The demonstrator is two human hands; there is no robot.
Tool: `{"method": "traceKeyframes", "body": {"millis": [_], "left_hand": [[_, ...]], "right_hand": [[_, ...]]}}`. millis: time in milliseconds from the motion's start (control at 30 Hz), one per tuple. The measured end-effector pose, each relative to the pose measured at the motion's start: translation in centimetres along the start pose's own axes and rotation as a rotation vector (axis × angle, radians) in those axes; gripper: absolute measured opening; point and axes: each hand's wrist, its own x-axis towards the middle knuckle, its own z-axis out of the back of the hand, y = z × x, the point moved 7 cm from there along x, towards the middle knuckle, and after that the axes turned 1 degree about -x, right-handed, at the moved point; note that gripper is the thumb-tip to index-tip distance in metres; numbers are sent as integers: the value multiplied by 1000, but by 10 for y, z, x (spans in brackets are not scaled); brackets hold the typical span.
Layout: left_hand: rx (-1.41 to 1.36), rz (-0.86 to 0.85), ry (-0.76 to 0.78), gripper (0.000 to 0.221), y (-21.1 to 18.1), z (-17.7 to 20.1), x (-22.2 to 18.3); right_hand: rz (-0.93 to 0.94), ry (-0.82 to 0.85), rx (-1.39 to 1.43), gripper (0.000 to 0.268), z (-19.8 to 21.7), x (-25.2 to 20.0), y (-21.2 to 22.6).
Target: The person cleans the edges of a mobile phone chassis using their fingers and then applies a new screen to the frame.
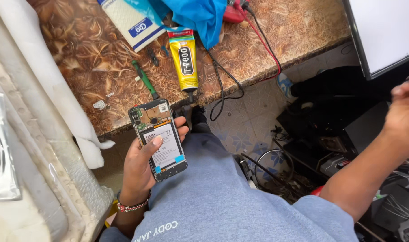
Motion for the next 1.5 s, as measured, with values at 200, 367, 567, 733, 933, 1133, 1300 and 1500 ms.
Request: {"method": "traceKeyframes", "body": {"millis": [200,367,567,733,933,1133,1300,1500], "left_hand": [[-3,34,-28,58,6,3,4],[-11,51,7,56,12,-2,4],[46,73,10,56,13,-7,4],[36,59,-21,53,11,-4,4],[49,42,-53,57,9,5,7],[62,88,-40,57,12,3,9],[57,95,-58,64,14,2,9],[17,86,-33,61,17,1,10]], "right_hand": [[-197,-26,-11,19,-185,-190,46],[-432,417,-9,24,-248,-233,-17],[-576,676,-127,44,-309,-233,-70],[-542,615,-316,34,-322,-221,-87],[-443,397,-274,38,-310,-226,-84],[-125,391,-538,69,-309,-230,-48],[311,498,-797,40,-324,-238,-9],[353,580,-1082,83,-346,-255,-9]]}}
